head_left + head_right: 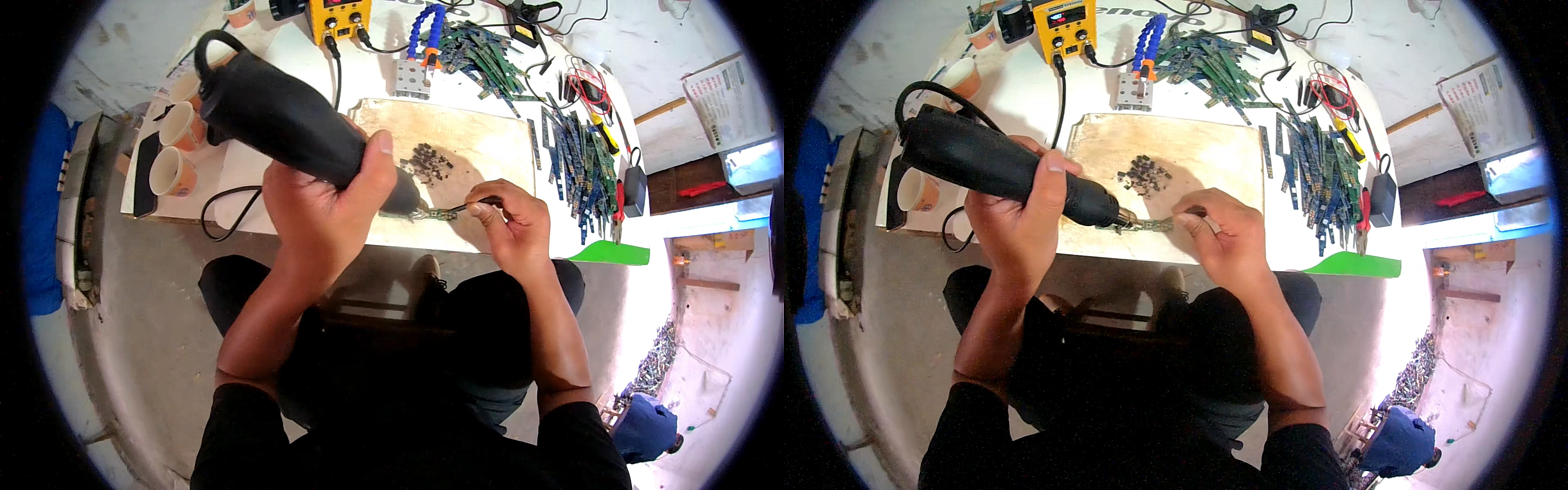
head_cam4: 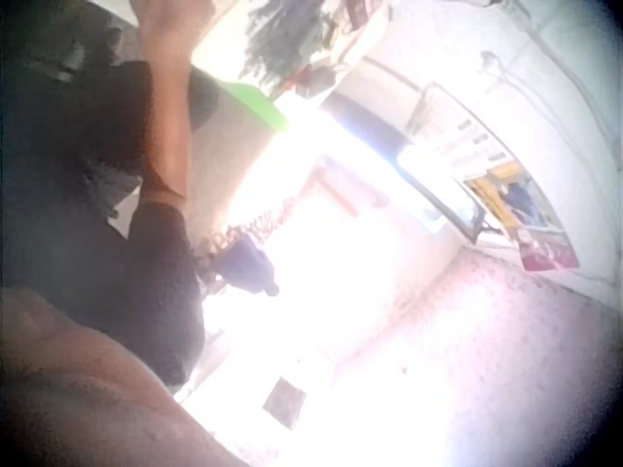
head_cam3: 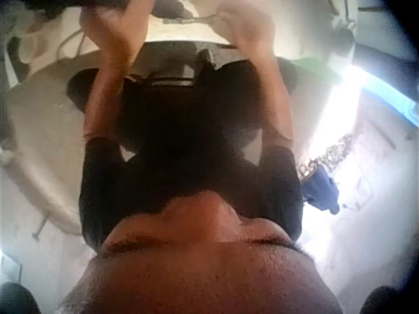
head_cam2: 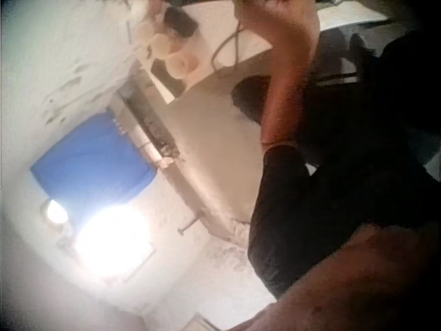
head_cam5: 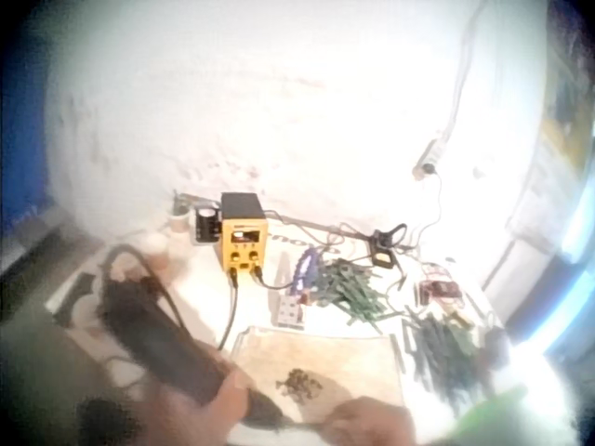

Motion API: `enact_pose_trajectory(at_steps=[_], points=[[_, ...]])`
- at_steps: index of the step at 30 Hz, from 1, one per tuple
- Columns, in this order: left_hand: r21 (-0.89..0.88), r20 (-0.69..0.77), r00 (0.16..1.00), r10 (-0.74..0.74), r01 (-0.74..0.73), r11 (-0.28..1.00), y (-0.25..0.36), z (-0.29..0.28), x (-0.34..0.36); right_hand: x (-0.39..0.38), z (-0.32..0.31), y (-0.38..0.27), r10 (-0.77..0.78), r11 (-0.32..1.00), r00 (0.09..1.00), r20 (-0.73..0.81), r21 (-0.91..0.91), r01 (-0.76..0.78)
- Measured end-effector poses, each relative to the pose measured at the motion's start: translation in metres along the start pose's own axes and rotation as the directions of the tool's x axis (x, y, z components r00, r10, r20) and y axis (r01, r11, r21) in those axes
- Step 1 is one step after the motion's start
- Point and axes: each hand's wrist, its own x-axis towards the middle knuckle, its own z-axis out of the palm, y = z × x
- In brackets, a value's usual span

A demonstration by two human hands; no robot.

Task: The person uses a soldering iron to apply heat to a green circuit board held with tweezers. The person works on a cluttered workbench, repeatedly applying the iron to specific points on the board while manipulating the board's position.

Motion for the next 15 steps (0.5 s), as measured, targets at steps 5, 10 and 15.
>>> enact_pose_trajectory(at_steps=[5,10,15], points=[[-0.004,0.032,0.998,0.045,-0.044,0.999,-0.009,-0.0014,0.0004,-0.0028,-0.001,0.0008,0.075,0.995,0.997,0.002,0.066,-0.075],[0.015,0.014,0.999,0.03,-0.03,0.999,-0.0058,-0.001,0.0007,-0.0018,-0.0007,-0.0005,0.142,0.984,0.99,0.015,0.101,-0.143],[0.032,0.036,0.998,0.049,-0.051,0.998,-0.006,-0.0014,0.0014,-0.0027,-0.0008,-0.0001,0.163,0.98,0.987,0.002,0.116,-0.162]])
